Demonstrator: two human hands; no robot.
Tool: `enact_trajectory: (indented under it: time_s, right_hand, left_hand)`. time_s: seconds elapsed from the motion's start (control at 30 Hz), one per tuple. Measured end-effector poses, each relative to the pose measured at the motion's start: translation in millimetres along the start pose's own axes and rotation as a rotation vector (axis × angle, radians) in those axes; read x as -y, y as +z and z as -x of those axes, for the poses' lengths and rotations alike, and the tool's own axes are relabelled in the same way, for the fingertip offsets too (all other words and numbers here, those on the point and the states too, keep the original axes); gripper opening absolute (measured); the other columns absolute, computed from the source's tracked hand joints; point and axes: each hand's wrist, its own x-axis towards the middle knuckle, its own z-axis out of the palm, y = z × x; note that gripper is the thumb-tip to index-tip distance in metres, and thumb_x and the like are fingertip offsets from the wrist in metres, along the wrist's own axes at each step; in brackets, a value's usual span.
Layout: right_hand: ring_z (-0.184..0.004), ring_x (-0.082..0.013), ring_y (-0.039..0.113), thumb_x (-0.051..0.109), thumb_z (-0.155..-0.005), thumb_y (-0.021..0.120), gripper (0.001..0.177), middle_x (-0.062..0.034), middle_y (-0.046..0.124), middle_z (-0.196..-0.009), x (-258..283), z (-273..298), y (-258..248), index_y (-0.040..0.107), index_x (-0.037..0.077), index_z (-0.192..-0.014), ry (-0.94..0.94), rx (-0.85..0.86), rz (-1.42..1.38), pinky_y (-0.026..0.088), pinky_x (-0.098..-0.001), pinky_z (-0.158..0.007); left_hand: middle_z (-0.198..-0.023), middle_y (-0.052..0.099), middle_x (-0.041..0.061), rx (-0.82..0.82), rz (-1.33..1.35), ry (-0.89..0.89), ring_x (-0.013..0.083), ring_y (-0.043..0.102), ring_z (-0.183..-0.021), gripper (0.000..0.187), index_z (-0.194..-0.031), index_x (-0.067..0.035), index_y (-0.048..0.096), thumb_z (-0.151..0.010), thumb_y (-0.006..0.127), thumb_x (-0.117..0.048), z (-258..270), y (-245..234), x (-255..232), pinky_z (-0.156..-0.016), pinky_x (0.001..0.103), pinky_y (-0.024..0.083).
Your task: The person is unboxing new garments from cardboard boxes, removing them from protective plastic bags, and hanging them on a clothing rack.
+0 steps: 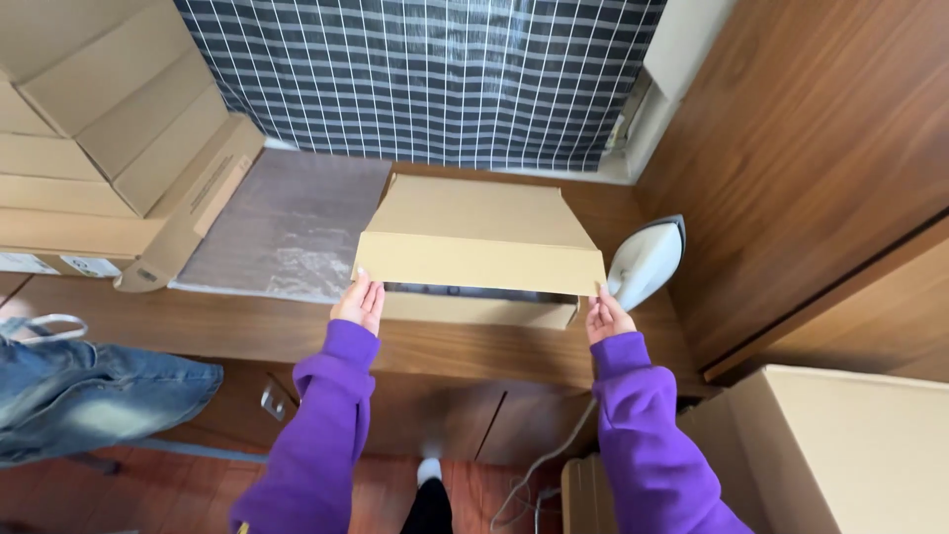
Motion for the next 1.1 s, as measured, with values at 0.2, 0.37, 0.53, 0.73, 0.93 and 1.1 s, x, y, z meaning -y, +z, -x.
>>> enact_trajectory:
  time_s: [0.2,0.37,0.53,0.73,0.93,1.1]
  right_hand:
    - [-0.072,-0.0199,0.065,0.033,-0.087,0.056,0.025,-0.0103,0.061,-0.075,28.1,-35.4,36.0,0.050,0.015,-0.104,-0.439,0.085,0.336,0.049,-0.0192,-0.053]
    - [-0.071,-0.0265,0.065,0.038,-0.092,0.047,0.033,-0.0177,0.063,-0.077,58.8,-37.1,86.7,0.039,0.016,-0.115,-0.675,0.182,0.707,0.049,-0.0269,-0.056]
    - [-0.076,-0.0287,0.064,0.034,-0.093,0.046,0.037,-0.0213,0.062,-0.080,89.5,-81.2,129.5,0.030,0.013,-0.120,-0.693,0.241,0.725,0.052,-0.0338,-0.063]
    - [-0.083,-0.0245,0.062,0.046,-0.096,0.033,0.036,-0.0137,0.063,-0.080,131.1,-121.5,189.6,0.029,0.016,-0.117,-0.783,0.241,0.742,0.049,-0.0358,-0.072]
    - [-0.115,-0.0285,0.046,0.041,-0.094,0.039,0.053,-0.0162,0.052,-0.117,143.8,-129.5,233.2,0.023,0.007,-0.132,-0.708,0.320,0.860,0.039,-0.0459,-0.091]
    - [-0.123,-0.0302,0.036,0.033,-0.092,0.046,0.049,-0.0129,0.044,-0.129,142.9,-143.2,235.7,0.030,0.010,-0.132,-0.743,0.320,0.931,0.034,-0.0481,-0.096]
  left_hand:
    - [-0.113,0.049,0.013,0.132,-0.278,0.148,0.0272,0.045,-0.114,0.033,-0.096,-0.010,0.044,-0.087,0.054,-0.040,-36.6,27.5,-24.6,-0.096,0.044,0.040]
    - [-0.114,0.050,0.018,0.187,-0.598,0.204,0.0299,0.046,-0.114,0.045,-0.105,-0.009,0.046,-0.091,0.035,-0.051,-67.0,74.2,-49.7,-0.090,0.050,0.042]
    - [-0.111,0.052,0.020,0.219,-0.642,0.292,0.0297,0.048,-0.112,0.049,-0.102,-0.009,0.048,-0.090,0.036,-0.055,-106.8,123.5,-71.5,-0.091,0.050,0.040]
    - [-0.106,0.055,0.018,0.291,-0.636,0.393,0.0262,0.050,-0.110,0.058,-0.091,-0.010,0.053,-0.090,0.020,-0.058,-179.3,184.7,-97.4,-0.090,0.043,0.044]
    - [-0.116,0.054,0.008,0.354,-0.760,0.319,0.0232,0.045,-0.116,0.059,-0.115,-0.017,0.051,-0.090,0.018,-0.059,-252.8,221.9,-114.1,-0.094,0.050,0.036]
    - [-0.132,0.041,0.003,0.382,-0.765,0.284,0.0260,0.034,-0.124,0.046,-0.124,-0.021,0.044,-0.092,0.029,-0.050,-260.7,232.8,-110.8,-0.097,0.054,0.032]
